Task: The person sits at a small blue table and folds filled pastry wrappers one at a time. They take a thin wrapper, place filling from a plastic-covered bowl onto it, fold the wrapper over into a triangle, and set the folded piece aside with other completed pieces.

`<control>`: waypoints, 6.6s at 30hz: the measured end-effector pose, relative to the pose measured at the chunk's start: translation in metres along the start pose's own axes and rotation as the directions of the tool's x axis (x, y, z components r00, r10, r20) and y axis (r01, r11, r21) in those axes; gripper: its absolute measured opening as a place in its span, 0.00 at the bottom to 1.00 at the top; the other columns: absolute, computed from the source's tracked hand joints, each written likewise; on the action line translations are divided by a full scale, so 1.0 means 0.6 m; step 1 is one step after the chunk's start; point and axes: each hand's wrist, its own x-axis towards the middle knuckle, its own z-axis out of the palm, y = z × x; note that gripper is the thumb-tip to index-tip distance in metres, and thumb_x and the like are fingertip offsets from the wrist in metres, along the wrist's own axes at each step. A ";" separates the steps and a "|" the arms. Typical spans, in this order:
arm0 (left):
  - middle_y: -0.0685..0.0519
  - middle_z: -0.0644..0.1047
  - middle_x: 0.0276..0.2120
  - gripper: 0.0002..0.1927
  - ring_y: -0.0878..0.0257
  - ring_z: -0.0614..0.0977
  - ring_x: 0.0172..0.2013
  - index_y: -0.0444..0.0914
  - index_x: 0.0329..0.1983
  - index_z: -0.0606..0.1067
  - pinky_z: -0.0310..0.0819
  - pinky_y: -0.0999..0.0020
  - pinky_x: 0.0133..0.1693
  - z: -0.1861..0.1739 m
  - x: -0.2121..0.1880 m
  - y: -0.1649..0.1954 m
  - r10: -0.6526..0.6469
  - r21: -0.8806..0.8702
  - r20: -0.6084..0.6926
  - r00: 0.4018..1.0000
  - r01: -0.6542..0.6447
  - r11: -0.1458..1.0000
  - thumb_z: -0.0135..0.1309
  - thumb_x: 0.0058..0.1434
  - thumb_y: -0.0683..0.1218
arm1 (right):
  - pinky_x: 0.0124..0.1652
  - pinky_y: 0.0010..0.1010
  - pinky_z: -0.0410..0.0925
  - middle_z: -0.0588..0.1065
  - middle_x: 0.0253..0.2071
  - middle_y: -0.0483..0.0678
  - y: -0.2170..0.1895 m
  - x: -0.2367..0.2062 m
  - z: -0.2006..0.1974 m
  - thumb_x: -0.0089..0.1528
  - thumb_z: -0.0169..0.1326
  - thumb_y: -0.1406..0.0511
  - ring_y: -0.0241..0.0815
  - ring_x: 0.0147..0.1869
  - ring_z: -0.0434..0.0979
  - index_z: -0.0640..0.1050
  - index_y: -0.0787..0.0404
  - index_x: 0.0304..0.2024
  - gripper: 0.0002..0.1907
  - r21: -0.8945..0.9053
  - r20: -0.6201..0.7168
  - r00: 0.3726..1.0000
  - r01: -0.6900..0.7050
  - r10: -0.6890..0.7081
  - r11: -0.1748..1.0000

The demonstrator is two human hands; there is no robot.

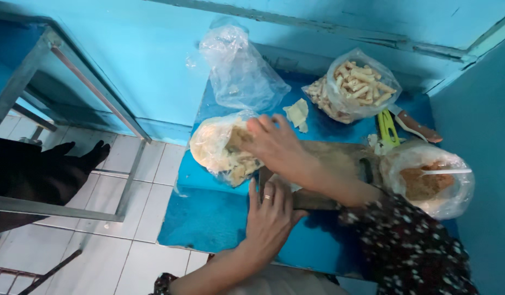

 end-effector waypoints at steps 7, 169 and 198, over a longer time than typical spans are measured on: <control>0.37 0.72 0.58 0.45 0.44 0.69 0.62 0.28 0.60 0.73 0.52 0.28 0.62 -0.005 -0.010 0.011 -0.054 -0.021 -0.007 0.998 0.054 0.998 0.55 0.55 0.69 | 0.53 0.49 0.60 0.69 0.47 0.49 0.009 0.036 0.031 0.52 0.57 0.65 0.50 0.56 0.66 0.80 0.55 0.28 0.03 0.023 0.156 0.985 -0.075 0.070 0.997; 0.40 0.70 0.58 0.12 0.42 0.70 0.59 0.30 0.40 0.75 0.61 0.40 0.61 -0.093 0.071 -0.102 0.106 -0.226 -0.074 0.992 -0.121 0.967 0.53 0.54 0.40 | 0.45 0.32 0.76 0.79 0.47 0.47 -0.023 -0.166 -0.051 0.60 0.63 0.68 0.40 0.50 0.84 0.66 0.58 0.59 0.28 0.736 0.304 0.878 -0.463 0.370 0.493; 0.37 0.64 0.68 0.05 0.37 0.64 0.61 0.31 0.38 0.77 0.59 0.46 0.63 -0.082 0.095 -0.113 -0.022 -0.420 -0.086 0.996 -0.017 0.907 0.53 0.60 0.38 | 0.50 0.42 0.65 0.80 0.42 0.41 0.011 -0.141 -0.040 0.57 0.64 0.63 0.47 0.49 0.77 0.75 0.55 0.47 0.17 0.453 -0.032 0.957 -0.243 0.288 0.858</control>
